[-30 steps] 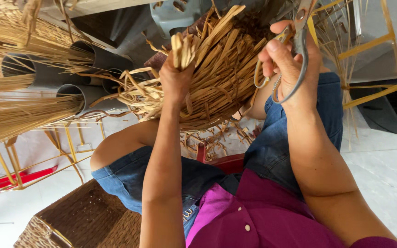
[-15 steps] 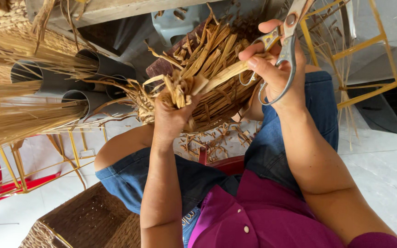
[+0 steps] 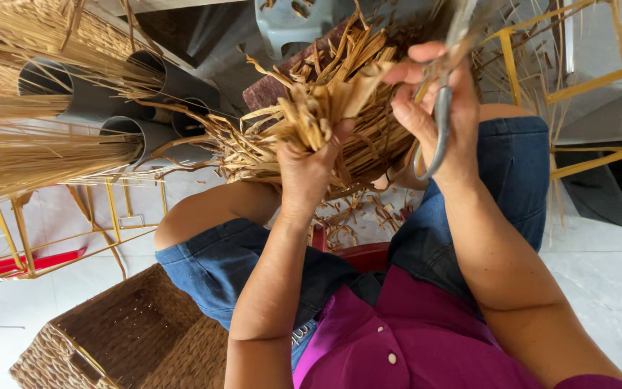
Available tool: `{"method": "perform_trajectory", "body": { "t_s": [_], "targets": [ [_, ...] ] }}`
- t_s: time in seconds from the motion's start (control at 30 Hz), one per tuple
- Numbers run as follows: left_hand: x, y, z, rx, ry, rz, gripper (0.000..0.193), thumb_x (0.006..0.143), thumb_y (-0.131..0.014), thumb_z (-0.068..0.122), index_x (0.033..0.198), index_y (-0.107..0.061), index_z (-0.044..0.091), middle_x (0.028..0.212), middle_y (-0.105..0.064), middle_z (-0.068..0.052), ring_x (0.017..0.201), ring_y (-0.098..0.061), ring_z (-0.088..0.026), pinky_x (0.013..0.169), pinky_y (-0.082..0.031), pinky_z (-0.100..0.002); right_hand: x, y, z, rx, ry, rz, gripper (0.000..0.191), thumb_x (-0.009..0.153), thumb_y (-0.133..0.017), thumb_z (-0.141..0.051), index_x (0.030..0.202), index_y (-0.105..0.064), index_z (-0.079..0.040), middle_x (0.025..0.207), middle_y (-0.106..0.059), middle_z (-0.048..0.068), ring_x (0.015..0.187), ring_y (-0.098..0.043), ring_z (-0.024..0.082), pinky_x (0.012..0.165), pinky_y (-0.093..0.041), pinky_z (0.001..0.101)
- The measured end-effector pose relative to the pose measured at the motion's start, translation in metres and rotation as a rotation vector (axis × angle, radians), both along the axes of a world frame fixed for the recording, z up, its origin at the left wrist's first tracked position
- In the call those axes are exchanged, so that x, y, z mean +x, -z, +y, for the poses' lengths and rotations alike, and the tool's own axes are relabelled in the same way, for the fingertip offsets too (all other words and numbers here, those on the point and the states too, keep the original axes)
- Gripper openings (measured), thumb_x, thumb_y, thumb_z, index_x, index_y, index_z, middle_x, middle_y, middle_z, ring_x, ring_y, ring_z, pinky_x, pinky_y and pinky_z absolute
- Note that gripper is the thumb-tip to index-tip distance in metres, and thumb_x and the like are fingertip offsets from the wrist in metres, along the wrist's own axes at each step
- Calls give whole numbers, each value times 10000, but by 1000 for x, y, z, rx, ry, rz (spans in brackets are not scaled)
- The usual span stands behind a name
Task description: The person sits on a stool and trims dried palm leaf strips with scissors, cutting off uneven ends and pulling loose pieces from a bundle of leaves resting on their lap. They gather and reposition the leaves between cuts and set trimmed pieces aside.
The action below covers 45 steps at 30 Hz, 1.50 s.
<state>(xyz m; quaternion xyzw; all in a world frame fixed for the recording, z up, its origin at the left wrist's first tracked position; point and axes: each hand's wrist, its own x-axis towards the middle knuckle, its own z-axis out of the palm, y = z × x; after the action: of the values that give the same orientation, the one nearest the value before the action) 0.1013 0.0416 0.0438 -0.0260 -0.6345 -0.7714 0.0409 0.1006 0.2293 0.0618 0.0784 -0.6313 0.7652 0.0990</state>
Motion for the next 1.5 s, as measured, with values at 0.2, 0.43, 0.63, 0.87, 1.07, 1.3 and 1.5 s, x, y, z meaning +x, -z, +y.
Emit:
{"method": "perform_trajectory", "body": {
  "t_s": [0.2,0.43,0.63,0.87,1.07,1.3,1.5],
  "targets": [
    [0,-2,-14,37,-91,-26,92,959,-780,78,1022,-731,32,877,-719,29,755,-625,-50,658,-521,-237,11,13,-24,274,-129,-19,682,907,-833,-213,1475,-491,-53,1267,-634,71,1019,-588,127,941,-533,290],
    [-1,-6,-15,184,-133,-75,102,952,-795,65,985,-703,33,814,-678,25,676,-595,-59,582,-483,-242,13,7,-32,343,-167,-134,681,906,-854,-217,1463,-501,-50,1250,-656,64,1109,-611,111,962,-522,289],
    [2,-6,-12,68,-107,9,183,951,-791,33,1119,-730,-6,1020,-756,-8,897,-689,-81,806,-571,-246,13,-1,-40,379,-163,-188,631,865,-853,-220,1392,-553,-43,1162,-692,54,890,-594,78,798,-525,260],
    [4,-7,-9,67,-77,-6,174,957,-796,30,1117,-739,-8,1017,-762,-12,892,-685,-80,800,-569,-243,17,11,-41,396,-80,-77,596,877,-881,-235,1359,-603,-21,846,-596,-24,759,-537,59,698,-443,238],
    [3,-8,-13,60,-78,-52,144,941,-792,56,1063,-728,11,920,-739,17,790,-649,-59,684,-544,-229,21,18,-41,410,-23,-92,331,917,-862,-147,1173,-699,-14,776,-463,-26,700,-463,60,643,-402,219],
    [0,5,-19,59,-74,-2,109,960,-784,47,1051,-732,15,923,-733,40,814,-647,-52,721,-548,-223,13,9,-40,167,-126,-74,583,918,-827,-86,1380,-476,-29,1146,-681,40,941,-667,86,843,-560,256],
    [-3,2,-10,-239,62,233,575,1013,-797,236,1492,-515,84,1446,-501,-123,1361,-553,-196,1155,-523,-338,15,25,-47,317,-165,6,791,838,-870,-111,1480,-415,-31,1351,-581,95,1225,-628,196,1052,-544,341]
  ]
}}
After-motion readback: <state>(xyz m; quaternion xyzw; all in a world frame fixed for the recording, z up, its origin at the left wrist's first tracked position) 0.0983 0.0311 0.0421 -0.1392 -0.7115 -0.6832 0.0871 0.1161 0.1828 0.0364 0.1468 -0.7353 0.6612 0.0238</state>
